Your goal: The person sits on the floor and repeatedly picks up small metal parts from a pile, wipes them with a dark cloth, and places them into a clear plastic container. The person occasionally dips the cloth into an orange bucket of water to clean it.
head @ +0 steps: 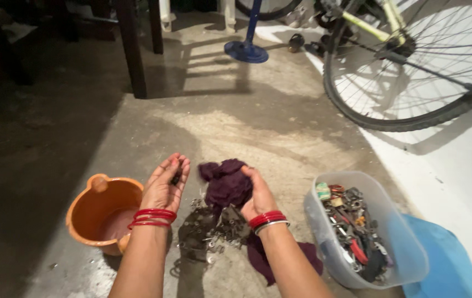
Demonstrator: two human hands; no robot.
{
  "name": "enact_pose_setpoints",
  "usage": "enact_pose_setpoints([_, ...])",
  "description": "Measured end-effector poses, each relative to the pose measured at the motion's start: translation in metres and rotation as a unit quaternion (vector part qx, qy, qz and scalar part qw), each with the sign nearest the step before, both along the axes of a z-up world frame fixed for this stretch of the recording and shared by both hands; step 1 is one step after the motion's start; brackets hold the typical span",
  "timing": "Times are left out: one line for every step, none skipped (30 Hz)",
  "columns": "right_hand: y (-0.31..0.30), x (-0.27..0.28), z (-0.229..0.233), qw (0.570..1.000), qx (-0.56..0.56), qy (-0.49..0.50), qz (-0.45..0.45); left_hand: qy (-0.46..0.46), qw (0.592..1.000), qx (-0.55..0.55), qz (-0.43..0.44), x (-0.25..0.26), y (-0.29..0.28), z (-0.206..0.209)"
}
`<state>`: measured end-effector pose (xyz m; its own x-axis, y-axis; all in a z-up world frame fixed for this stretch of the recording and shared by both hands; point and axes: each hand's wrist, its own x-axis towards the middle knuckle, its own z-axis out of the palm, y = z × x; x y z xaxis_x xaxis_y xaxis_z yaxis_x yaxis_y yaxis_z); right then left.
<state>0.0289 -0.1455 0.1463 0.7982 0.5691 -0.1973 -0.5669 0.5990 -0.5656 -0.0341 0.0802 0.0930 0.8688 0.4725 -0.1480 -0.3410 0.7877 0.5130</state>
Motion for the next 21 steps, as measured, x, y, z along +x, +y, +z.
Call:
enact_pose_setpoints([-0.001,0.004,0.014,1.0,0.016,0.0,-0.018,-0.002,1.0,-0.012,0.005,0.005,-0.003,-0.004])
enact_pose_setpoints([0.0,0.009,0.028,0.999,0.031,-0.001,-0.035,-0.006,1.0,-0.025,0.01,0.012,-0.007,-0.007])
enact_pose_setpoints([0.002,0.013,0.04,0.998,0.046,-0.003,-0.053,-0.01,0.999,-0.039,0.015,0.02,-0.011,-0.01])
enact_pose_setpoints([0.005,0.019,0.053,0.996,0.065,-0.054,-0.042,-0.021,0.997,-0.075,0.016,0.026,-0.017,-0.011])
enact_pose_setpoints([0.009,0.025,0.065,0.991,0.084,-0.104,-0.032,-0.031,0.993,-0.112,0.016,0.032,-0.023,-0.011])
enact_pose_setpoints([0.013,0.03,0.076,0.983,0.102,-0.153,-0.02,-0.04,0.988,-0.148,0.017,0.036,-0.028,-0.009])
enact_pose_setpoints([0.02,0.035,0.086,0.984,0.075,-0.155,-0.044,-0.056,0.985,-0.162,0.023,0.04,-0.034,-0.005])
enact_pose_setpoints([0.027,0.04,0.095,0.984,0.048,-0.158,-0.071,-0.071,0.982,-0.175,0.028,0.044,-0.039,0.001])
enact_pose_setpoints([0.035,0.04,0.101,0.982,0.022,-0.16,-0.097,-0.087,0.978,-0.189,0.033,0.045,-0.044,0.007])
enact_pose_setpoints([0.042,0.037,0.105,0.973,-0.034,-0.19,-0.129,-0.085,0.98,-0.176,0.028,0.046,-0.048,0.015])
enact_pose_setpoints([0.051,0.034,0.11,0.958,-0.09,-0.218,-0.161,-0.083,0.983,-0.163,0.023,0.046,-0.052,0.024])
enact_pose_setpoints([0.06,0.023,0.108,0.926,-0.133,-0.31,-0.17,-0.079,0.985,-0.151,0.018,0.046,-0.06,0.032])
enact_pose_setpoints([0.059,0.011,0.104,0.883,-0.176,-0.398,-0.176,-0.149,0.978,-0.148,0.009,0.048,-0.07,0.04])
enact_pose_setpoints([0.051,-0.004,0.096,0.772,-0.271,-0.553,-0.159,-0.219,0.965,-0.143,0.0,0.052,-0.078,0.049])
enact_pose_setpoints([0.043,-0.019,0.088,0.626,-0.355,-0.681,-0.136,-0.288,0.948,-0.138,-0.009,0.054,-0.084,0.058])
enact_pose_setpoints([0.038,-0.024,0.084,0.589,-0.398,-0.689,-0.137,-0.281,0.945,-0.165,-0.032,0.051,-0.095,0.061])
enact_pose_setpoints([0.034,-0.026,0.081,0.551,-0.44,-0.695,-0.138,-0.274,0.941,-0.193,-0.054,0.043,-0.114,0.059])
enact_pose_setpoints([0.031,-0.025,0.079,0.511,-0.48,-0.699,-0.138,-0.266,0.935,-0.22,-0.075,0.037,-0.126,0.06])
enact_pose_setpoints([0.028,-0.02,0.078,0.56,-0.474,-0.666,-0.136,-0.198,0.96,-0.184,-0.077,0.036,-0.129,0.062])
enact_pose_setpoints([0.023,-0.015,0.075,0.606,-0.467,-0.63,-0.133,-0.127,0.978,-0.148,-0.079,0.031,-0.136,0.062])
enact_pose_setpoints([0.018,-0.011,0.072,0.651,-0.459,-0.591,-0.129,-0.055,0.989,-0.111,-0.081,0.026,-0.143,0.061])
